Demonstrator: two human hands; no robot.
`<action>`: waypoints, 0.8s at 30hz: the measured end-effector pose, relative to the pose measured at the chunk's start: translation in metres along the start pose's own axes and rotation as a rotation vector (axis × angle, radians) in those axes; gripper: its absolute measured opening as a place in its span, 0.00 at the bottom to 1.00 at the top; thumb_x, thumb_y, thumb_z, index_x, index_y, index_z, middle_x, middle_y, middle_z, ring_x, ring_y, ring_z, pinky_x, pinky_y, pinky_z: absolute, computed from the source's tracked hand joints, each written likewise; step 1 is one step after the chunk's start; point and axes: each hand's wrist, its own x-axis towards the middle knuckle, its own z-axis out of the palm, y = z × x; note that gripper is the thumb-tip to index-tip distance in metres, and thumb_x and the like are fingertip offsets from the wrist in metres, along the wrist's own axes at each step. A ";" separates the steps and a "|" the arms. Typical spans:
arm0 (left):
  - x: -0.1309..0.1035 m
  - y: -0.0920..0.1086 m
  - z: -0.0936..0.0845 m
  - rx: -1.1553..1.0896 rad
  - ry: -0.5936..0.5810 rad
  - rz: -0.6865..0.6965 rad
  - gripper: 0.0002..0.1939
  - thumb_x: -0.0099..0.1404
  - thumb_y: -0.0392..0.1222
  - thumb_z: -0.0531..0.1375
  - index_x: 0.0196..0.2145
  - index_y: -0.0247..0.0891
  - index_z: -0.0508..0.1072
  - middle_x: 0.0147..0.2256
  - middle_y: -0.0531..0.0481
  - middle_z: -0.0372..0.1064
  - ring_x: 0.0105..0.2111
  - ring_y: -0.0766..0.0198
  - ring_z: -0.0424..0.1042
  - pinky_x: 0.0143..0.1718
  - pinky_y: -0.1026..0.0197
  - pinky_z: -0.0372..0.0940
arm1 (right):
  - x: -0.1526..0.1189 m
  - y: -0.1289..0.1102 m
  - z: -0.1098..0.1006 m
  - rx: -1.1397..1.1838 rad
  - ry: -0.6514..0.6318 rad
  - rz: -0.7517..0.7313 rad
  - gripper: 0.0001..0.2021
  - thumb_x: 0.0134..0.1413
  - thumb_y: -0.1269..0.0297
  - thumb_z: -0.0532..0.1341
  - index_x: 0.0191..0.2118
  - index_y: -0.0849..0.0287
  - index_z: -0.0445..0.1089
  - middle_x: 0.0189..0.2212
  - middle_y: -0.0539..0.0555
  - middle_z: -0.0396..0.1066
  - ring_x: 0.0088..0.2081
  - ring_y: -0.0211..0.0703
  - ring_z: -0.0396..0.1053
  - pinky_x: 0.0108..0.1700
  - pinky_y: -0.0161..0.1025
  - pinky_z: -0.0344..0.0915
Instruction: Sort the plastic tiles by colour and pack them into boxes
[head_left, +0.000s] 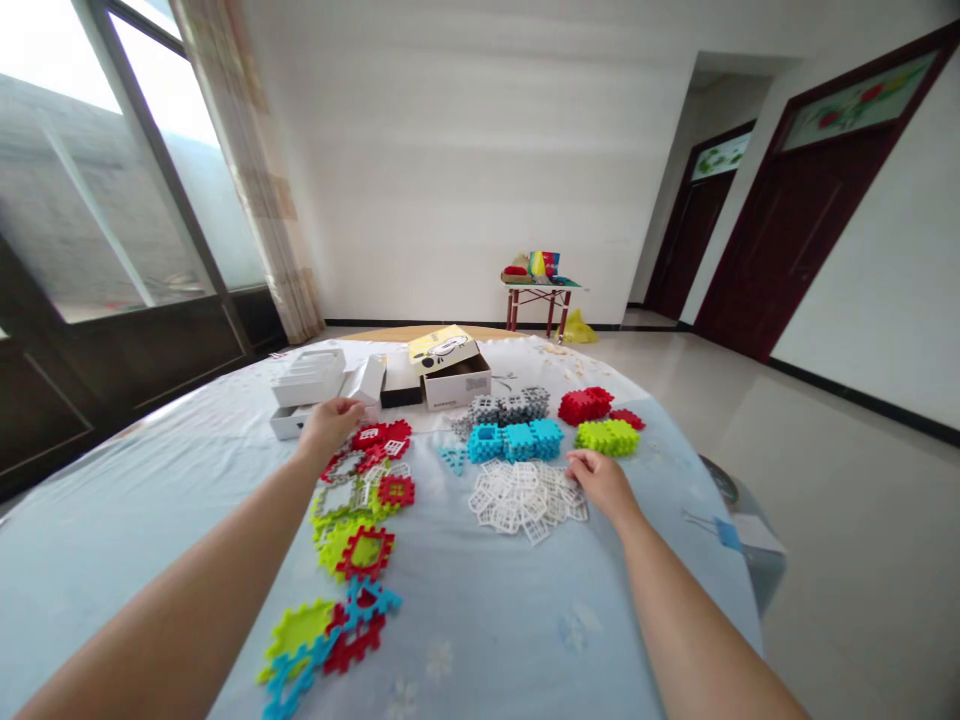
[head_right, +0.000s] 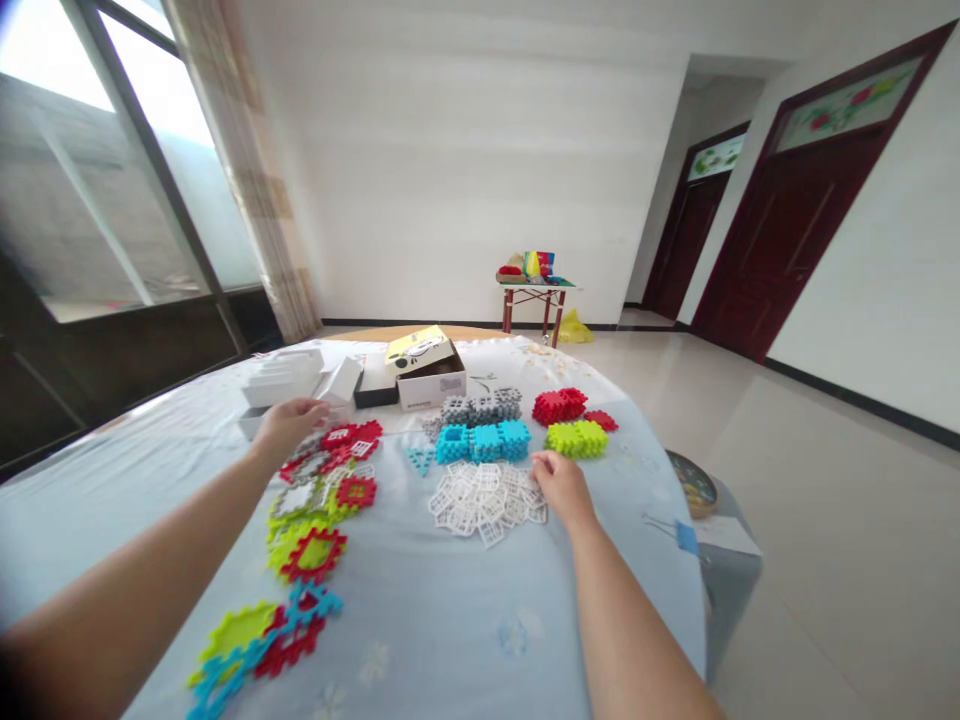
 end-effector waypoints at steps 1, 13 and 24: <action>-0.002 -0.009 -0.007 0.045 0.002 -0.003 0.21 0.51 0.52 0.54 0.36 0.34 0.75 0.23 0.49 0.72 0.25 0.62 0.69 0.23 0.65 0.59 | 0.000 0.001 0.000 0.007 -0.004 -0.003 0.16 0.48 0.58 0.53 0.38 0.62 0.71 0.26 0.55 0.74 0.29 0.43 0.71 0.34 0.37 0.64; -0.011 -0.054 -0.013 0.394 -0.098 -0.008 0.25 0.51 0.50 0.56 0.45 0.38 0.73 0.40 0.43 0.74 0.40 0.52 0.71 0.37 0.59 0.63 | -0.001 -0.001 -0.002 -0.014 -0.022 -0.002 0.16 0.48 0.59 0.53 0.38 0.61 0.71 0.26 0.54 0.75 0.29 0.43 0.71 0.35 0.37 0.63; -0.025 -0.056 -0.015 0.504 -0.127 0.004 0.17 0.55 0.50 0.54 0.38 0.45 0.76 0.40 0.45 0.74 0.44 0.48 0.69 0.42 0.50 0.58 | 0.002 0.006 0.000 -0.018 -0.041 -0.005 0.17 0.48 0.57 0.53 0.38 0.62 0.70 0.26 0.54 0.74 0.30 0.44 0.71 0.35 0.37 0.63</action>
